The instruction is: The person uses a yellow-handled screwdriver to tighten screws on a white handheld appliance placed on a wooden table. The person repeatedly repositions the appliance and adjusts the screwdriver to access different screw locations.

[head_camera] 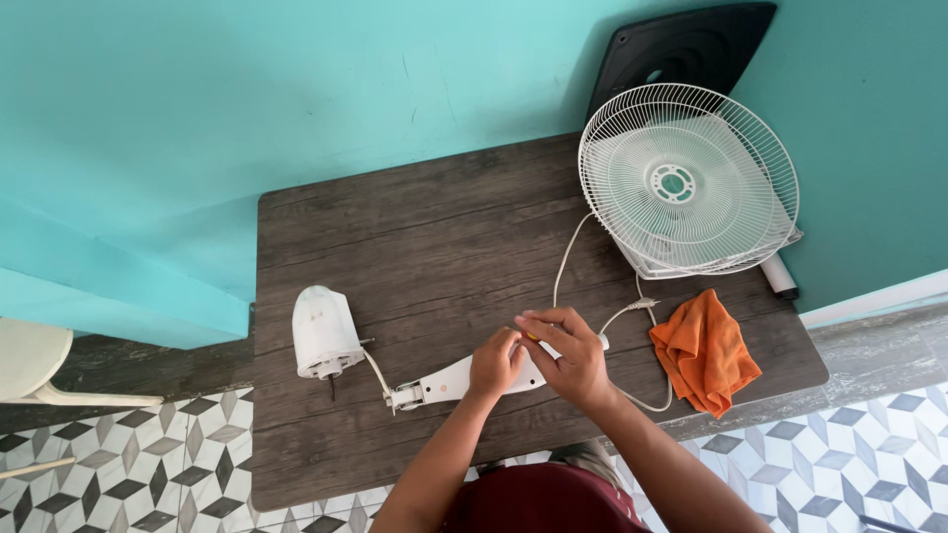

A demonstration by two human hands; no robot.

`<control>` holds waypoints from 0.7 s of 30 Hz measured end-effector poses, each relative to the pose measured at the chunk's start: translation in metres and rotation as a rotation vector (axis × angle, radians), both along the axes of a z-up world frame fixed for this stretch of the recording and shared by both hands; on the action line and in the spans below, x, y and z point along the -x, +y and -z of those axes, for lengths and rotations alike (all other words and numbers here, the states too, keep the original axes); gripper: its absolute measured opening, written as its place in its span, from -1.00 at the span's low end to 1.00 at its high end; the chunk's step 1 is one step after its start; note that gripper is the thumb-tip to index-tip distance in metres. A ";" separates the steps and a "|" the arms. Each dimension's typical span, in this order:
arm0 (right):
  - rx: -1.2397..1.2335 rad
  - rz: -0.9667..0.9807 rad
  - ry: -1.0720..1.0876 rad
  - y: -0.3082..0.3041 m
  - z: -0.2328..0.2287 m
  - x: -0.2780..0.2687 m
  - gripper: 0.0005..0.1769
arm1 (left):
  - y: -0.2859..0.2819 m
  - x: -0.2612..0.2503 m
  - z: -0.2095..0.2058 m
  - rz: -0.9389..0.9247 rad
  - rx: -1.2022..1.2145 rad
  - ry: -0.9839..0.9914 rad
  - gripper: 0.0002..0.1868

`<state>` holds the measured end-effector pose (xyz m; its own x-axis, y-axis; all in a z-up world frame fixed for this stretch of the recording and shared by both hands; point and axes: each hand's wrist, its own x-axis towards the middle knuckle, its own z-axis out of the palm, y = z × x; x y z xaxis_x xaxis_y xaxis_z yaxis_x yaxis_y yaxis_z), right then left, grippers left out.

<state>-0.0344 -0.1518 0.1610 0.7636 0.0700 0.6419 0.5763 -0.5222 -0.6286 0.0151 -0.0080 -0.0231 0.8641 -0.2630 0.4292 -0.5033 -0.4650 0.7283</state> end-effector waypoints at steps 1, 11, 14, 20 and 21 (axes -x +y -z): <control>0.007 -0.017 0.013 -0.002 -0.002 -0.002 -0.57 | 0.000 -0.002 -0.002 0.008 0.005 -0.010 -0.84; -0.046 0.062 0.006 0.009 0.002 0.006 -0.58 | 0.000 -0.002 0.009 0.008 -0.107 0.008 -0.85; -0.032 0.136 -0.028 0.011 0.005 0.008 -0.62 | 0.000 -0.002 0.012 0.008 -0.090 0.011 -0.89; -0.002 0.045 -0.016 0.006 -0.007 0.003 -0.55 | -0.003 -0.007 0.014 -0.021 -0.053 0.005 -0.91; 0.009 0.015 -0.013 0.006 -0.009 0.002 -0.54 | -0.003 -0.009 0.014 -0.025 -0.050 0.024 -0.90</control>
